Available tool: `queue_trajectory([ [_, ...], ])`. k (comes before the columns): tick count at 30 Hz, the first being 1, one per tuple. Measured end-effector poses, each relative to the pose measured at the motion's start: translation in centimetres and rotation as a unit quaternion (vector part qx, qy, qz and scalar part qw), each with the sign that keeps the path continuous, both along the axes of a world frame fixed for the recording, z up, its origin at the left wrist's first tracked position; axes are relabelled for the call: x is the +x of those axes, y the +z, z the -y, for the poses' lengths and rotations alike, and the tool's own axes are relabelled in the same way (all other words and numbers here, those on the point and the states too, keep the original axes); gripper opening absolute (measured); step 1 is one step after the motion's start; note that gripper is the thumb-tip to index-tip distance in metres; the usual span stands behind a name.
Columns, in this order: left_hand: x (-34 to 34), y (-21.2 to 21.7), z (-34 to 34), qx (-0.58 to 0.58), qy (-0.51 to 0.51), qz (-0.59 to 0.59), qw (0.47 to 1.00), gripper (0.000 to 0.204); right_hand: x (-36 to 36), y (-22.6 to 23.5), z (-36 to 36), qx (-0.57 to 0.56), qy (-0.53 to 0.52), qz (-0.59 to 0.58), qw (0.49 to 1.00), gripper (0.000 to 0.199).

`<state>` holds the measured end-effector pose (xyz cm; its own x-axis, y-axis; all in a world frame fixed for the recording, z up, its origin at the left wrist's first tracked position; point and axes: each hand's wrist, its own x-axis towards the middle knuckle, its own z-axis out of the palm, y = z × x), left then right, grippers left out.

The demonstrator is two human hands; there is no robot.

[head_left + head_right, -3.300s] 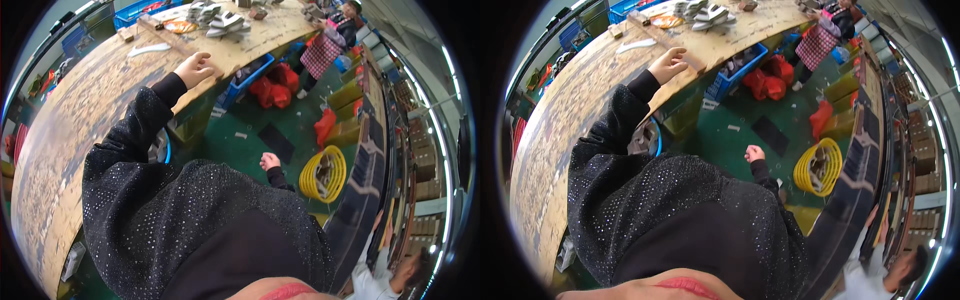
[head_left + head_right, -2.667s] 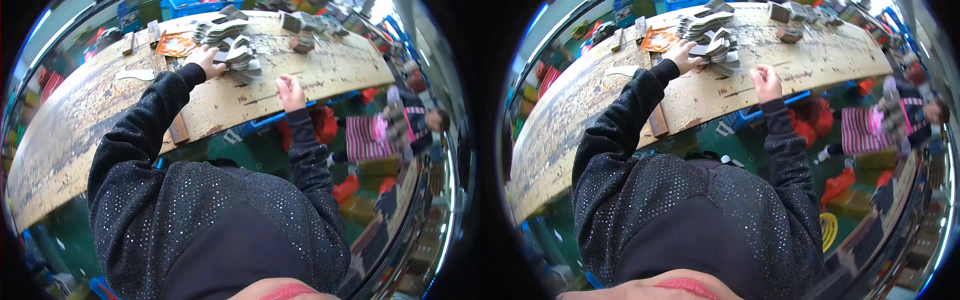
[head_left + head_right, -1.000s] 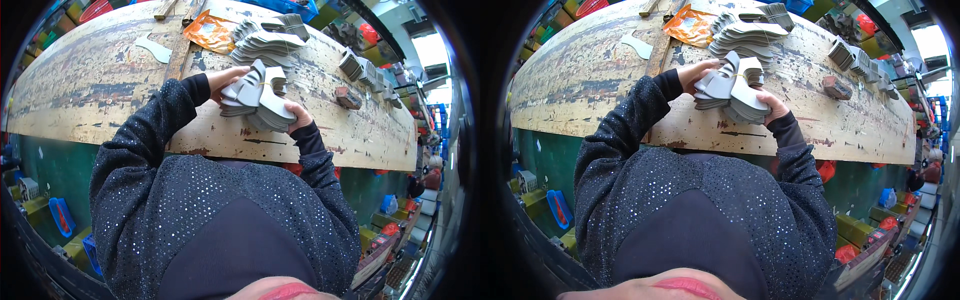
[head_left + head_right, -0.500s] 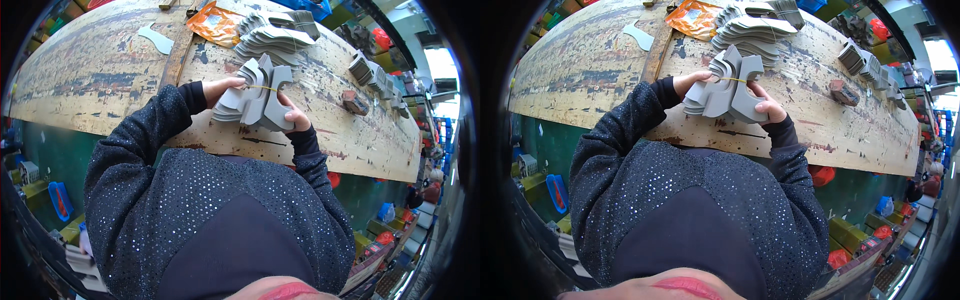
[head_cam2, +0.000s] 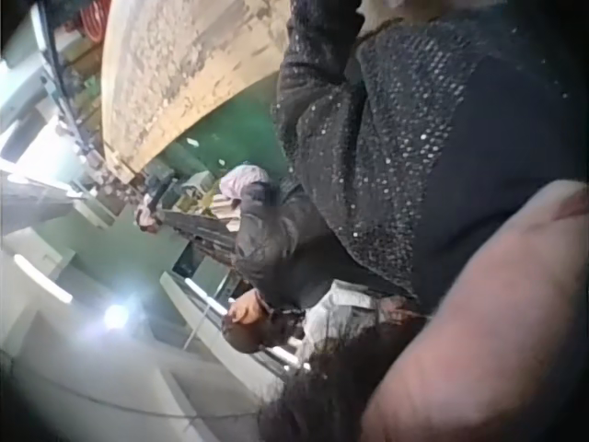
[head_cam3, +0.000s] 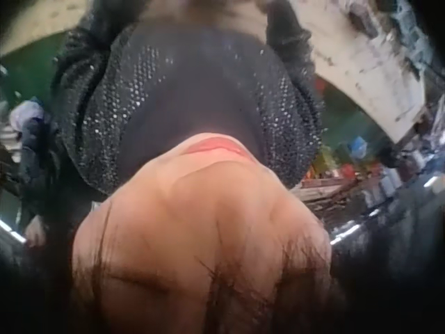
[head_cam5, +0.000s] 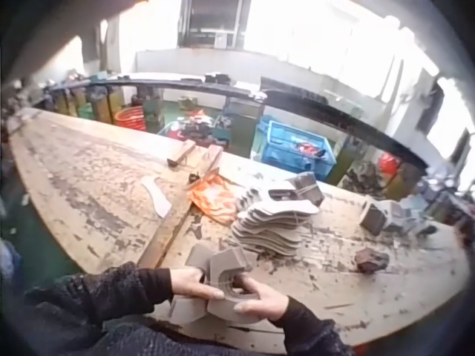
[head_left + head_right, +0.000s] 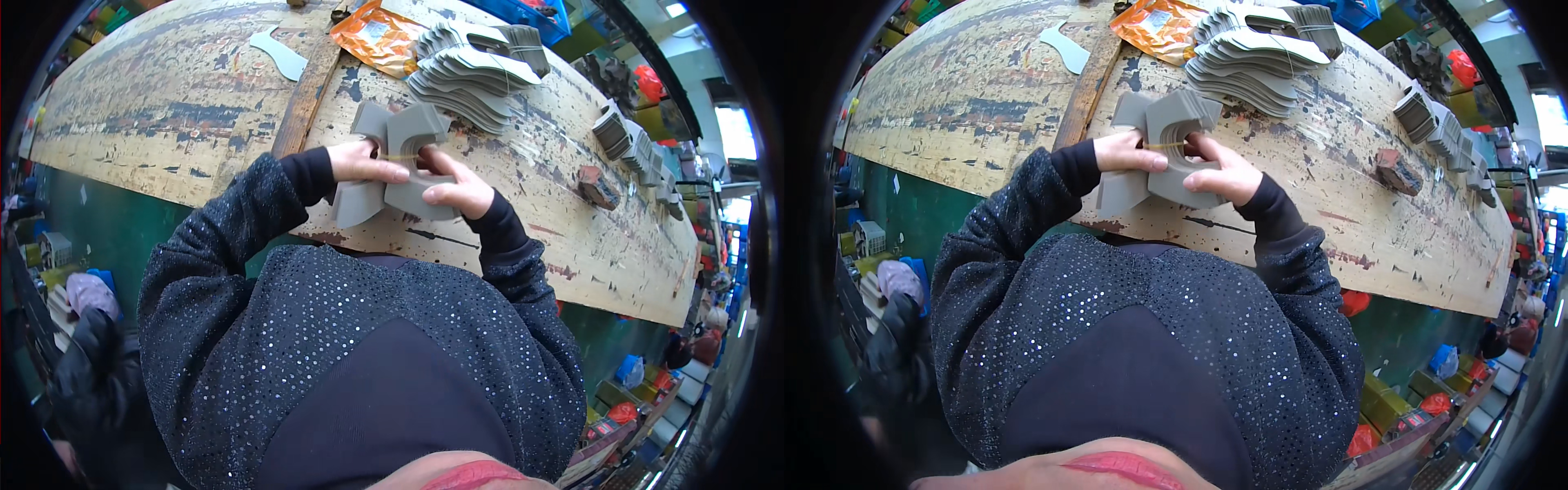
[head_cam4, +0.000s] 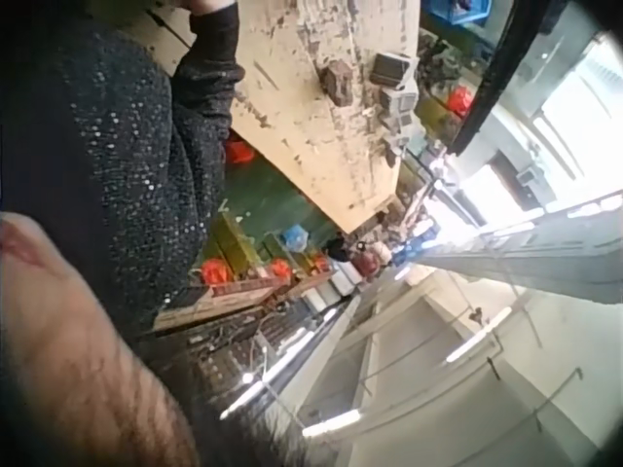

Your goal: The person aligns stacks of cardboard cutouts on a workbench and bundles them with rubber bands. They retrieve another rubber band from a container, fasten an additional stack, and carry the bundled cutouts across the room.

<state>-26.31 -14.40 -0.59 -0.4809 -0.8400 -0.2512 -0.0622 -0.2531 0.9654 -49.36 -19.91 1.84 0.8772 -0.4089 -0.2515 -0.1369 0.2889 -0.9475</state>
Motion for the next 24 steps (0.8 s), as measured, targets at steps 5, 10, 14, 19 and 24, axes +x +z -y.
queue_trajectory([
  [5, 0.4, 2.3, -2.5, 0.032, 0.070, 0.018, 0.997, 0.076, 1.3, 1.2, -0.3, -0.091, 0.038, -0.010, 0.995, 0.072],
  [10, 0.7, 0.8, -5.0, 0.017, 0.142, -0.057, 0.988, 0.068, 2.7, 3.4, 0.3, -0.102, 0.115, -0.065, 0.986, 0.062],
  [14, 1.3, -0.4, -6.4, 0.076, 0.146, -0.184, 0.969, 0.063, 4.1, 5.4, 1.2, -0.131, 0.183, -0.071, 0.972, 0.052],
  [19, 1.0, 0.5, -8.4, 0.092, 0.147, -0.319, 0.932, 0.078, 5.6, 7.6, 1.2, -0.172, 0.211, -0.078, 0.959, 0.046],
  [24, 0.9, -2.8, -7.7, -0.107, 0.161, -0.390, 0.900, 0.100, 4.9, 9.1, 8.0, -0.401, 0.006, -0.078, 0.913, 0.032],
])
